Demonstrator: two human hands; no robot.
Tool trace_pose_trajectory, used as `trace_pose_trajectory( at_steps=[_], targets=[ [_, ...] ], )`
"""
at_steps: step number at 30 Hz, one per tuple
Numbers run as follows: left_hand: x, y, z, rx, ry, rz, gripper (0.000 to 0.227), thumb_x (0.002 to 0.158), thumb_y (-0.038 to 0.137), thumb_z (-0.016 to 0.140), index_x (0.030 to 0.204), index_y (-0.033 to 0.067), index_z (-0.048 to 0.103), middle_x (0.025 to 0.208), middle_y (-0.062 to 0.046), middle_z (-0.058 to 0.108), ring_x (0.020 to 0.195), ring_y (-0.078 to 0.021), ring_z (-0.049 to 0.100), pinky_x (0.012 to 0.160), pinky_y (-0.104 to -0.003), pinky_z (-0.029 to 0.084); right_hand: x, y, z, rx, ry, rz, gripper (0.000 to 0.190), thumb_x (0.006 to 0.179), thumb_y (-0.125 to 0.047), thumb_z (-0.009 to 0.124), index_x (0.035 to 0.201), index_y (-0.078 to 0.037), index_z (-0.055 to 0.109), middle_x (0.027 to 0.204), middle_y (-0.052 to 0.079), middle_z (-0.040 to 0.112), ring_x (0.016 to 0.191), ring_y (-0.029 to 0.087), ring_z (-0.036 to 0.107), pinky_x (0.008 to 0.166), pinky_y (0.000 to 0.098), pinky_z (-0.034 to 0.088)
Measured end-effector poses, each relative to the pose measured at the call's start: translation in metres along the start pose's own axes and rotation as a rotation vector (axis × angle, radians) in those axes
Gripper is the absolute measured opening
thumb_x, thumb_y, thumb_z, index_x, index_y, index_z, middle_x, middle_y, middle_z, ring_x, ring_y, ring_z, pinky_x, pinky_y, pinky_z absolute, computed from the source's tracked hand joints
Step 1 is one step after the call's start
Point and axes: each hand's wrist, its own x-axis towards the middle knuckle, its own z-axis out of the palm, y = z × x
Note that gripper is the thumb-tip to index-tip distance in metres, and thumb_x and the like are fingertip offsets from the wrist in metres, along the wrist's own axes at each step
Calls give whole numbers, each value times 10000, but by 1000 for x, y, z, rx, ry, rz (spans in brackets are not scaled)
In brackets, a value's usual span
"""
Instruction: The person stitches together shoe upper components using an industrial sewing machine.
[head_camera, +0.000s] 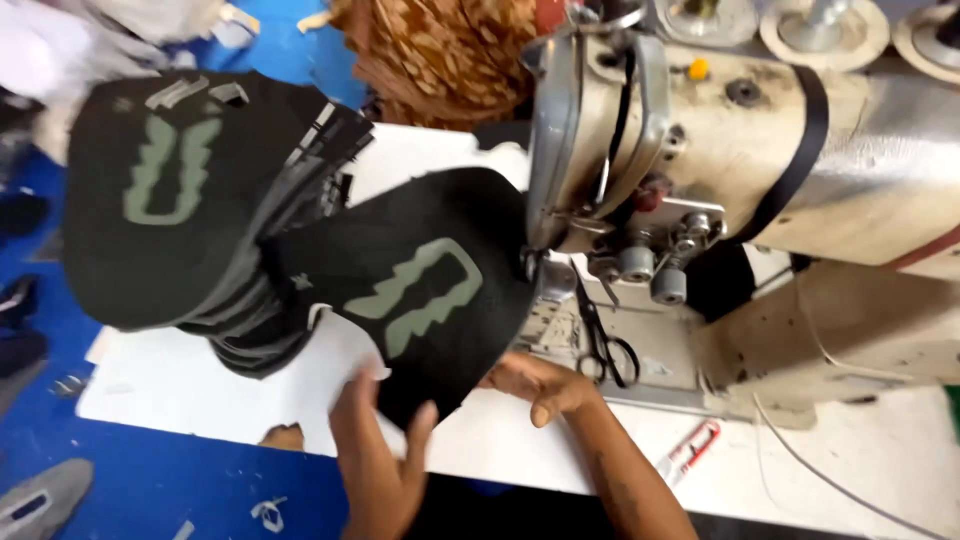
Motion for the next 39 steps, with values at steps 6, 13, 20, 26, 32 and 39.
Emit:
trace_pose_trajectory(
  at_steps=[6,13,20,26,32,39],
  targets=[
    [26,-54,21,-259,-405,-437,1013,833,306,766,1586,25,150,1126,-186,702,942,-288,716,784,-372,544,-4,15,-32,-86,76,-11,1170,749,-573,883,1601,-7,316,1614,197,420,1507,340,404,1263,524,313],
    [-22,-40,21,-418,-170,-484,764,857,94,802,1533,15,454,784,-197,716,748,-191,641,742,-286,518,-21,27,-45,-148,19,39,1070,779,-572,882,1552,14,432,1572,187,509,1484,352,466,1293,543,330],
    [-24,-7,48,-594,-69,-157,789,876,-44,734,1521,-40,280,1335,-256,541,1035,-266,675,911,-364,553,-21,10,-36,-176,87,42,1180,724,-550,897,1591,14,328,1629,173,408,1512,313,383,1256,465,307],
    [30,2,40,-383,-91,15,250,967,50,703,1216,24,697,979,-110,768,873,-99,722,792,-247,561,-26,14,-43,-118,152,71,1172,734,-458,920,1610,43,324,1653,214,391,1541,332,376,1303,494,274],
    [55,10,50,-497,-144,-46,227,965,80,696,1179,15,735,883,-60,763,717,-45,656,609,-218,515,-28,11,-47,-62,210,119,1036,715,-384,926,1530,2,414,1448,143,551,1326,254,528,1045,394,438],
    [83,15,62,-425,-173,-190,241,939,95,726,1165,26,771,651,-60,665,560,-61,518,511,-247,421,-16,-7,-35,-68,134,114,704,783,-403,905,1253,65,668,801,23,626,654,87,504,589,250,365]
  ],
)
